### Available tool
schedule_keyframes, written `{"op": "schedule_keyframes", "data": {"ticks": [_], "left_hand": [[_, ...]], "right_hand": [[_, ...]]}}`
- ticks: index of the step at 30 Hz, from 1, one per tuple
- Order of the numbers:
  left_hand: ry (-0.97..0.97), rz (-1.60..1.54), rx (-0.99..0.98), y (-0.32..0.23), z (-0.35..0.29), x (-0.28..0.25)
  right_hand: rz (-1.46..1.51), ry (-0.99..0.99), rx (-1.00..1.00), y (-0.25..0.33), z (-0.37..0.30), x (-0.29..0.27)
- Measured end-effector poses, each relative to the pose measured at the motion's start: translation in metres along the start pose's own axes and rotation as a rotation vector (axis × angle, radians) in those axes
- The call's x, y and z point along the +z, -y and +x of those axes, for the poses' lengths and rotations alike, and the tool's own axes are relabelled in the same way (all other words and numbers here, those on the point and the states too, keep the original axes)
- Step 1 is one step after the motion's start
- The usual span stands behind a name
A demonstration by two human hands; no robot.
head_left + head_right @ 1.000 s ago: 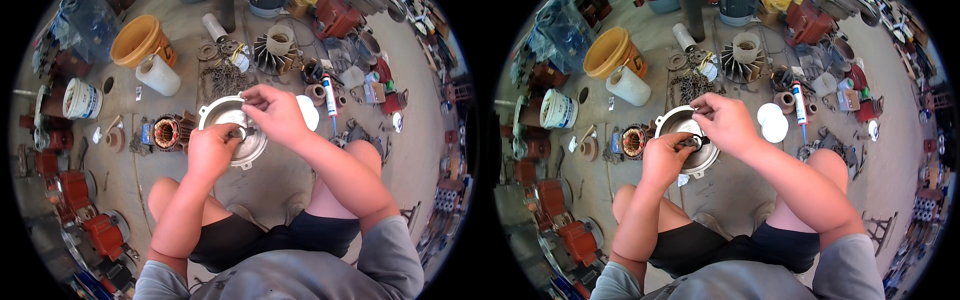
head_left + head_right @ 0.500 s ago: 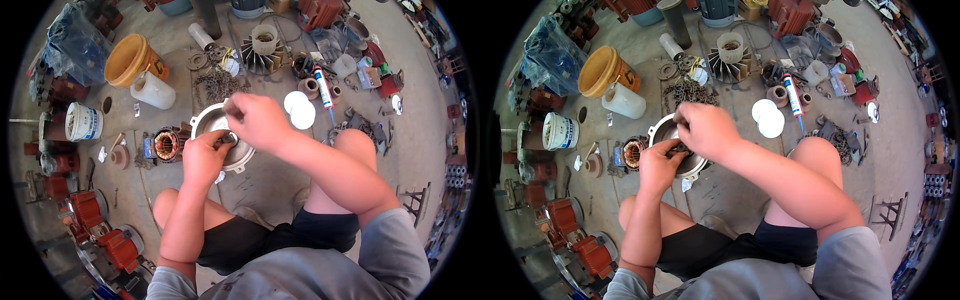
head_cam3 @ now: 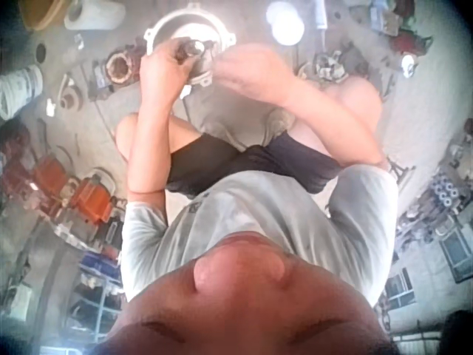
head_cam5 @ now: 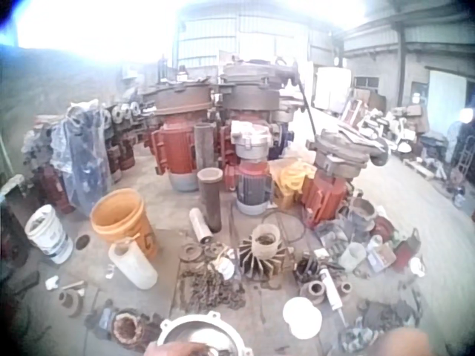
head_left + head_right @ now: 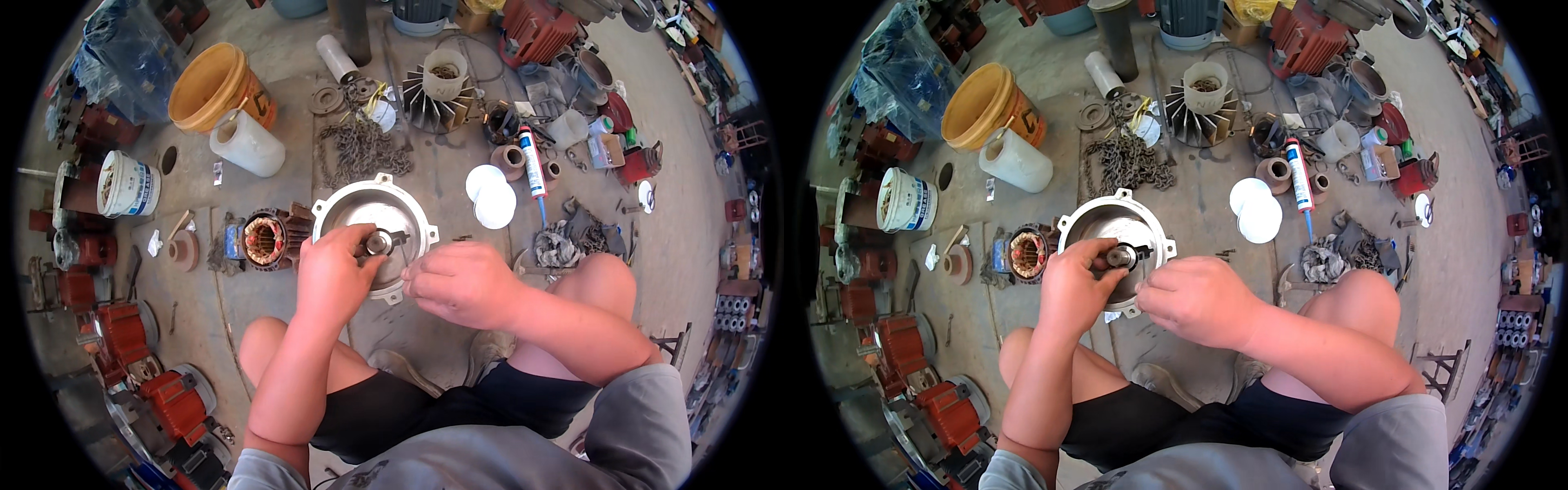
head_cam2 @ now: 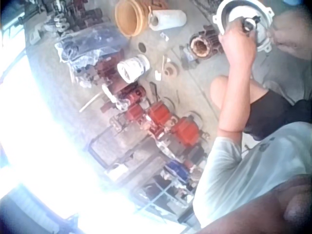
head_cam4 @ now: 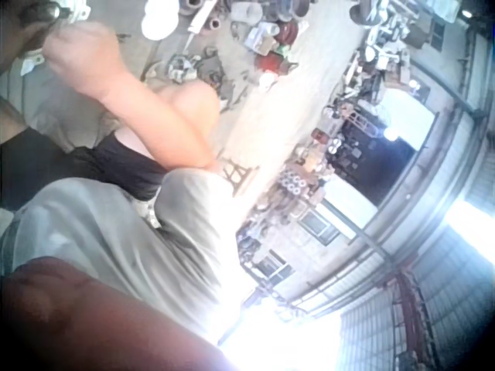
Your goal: The person sits on the floor and uses a screwdriver to remove screws from a motor housing. They then separate the housing halves and use a small tool to scrape or clean the interior surface of the housing.
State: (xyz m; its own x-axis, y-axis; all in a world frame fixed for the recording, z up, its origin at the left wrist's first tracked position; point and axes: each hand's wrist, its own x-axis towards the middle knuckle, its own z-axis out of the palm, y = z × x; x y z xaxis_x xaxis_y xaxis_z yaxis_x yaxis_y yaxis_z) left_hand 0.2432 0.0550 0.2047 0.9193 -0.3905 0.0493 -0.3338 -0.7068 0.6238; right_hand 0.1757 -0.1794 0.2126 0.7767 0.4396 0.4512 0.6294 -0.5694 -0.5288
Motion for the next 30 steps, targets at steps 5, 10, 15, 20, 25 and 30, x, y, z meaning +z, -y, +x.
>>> {"op": "schedule_keyframes", "data": {"ticks": [5,10,15,20,25,30], "left_hand": [[0.046,0.078,-0.02,-0.002,0.003,0.001],[0.051,0.086,-0.014,0.0,0.004,0.002],[0.062,0.069,-0.021,-0.003,0.005,-0.001],[0.048,0.054,-0.007,-0.003,0.005,-0.001],[0.078,0.055,-0.053,-0.007,0.006,-0.005],[0.073,0.08,-0.028,-0.007,0.006,-0.007]], "right_hand": [[0.022,-0.002,-0.011,-0.002,0.002,0.002],[0.034,0.057,0.013,0.0,0.003,0.001],[0.032,0.08,0.004,-0.005,0.004,0.002],[0.062,-0.006,-0.013,-0.005,0.006,0.009],[0.172,-0.099,0.129,-0.01,0.016,0.009],[0.308,-0.169,0.458,-0.025,0.045,0.006]]}}
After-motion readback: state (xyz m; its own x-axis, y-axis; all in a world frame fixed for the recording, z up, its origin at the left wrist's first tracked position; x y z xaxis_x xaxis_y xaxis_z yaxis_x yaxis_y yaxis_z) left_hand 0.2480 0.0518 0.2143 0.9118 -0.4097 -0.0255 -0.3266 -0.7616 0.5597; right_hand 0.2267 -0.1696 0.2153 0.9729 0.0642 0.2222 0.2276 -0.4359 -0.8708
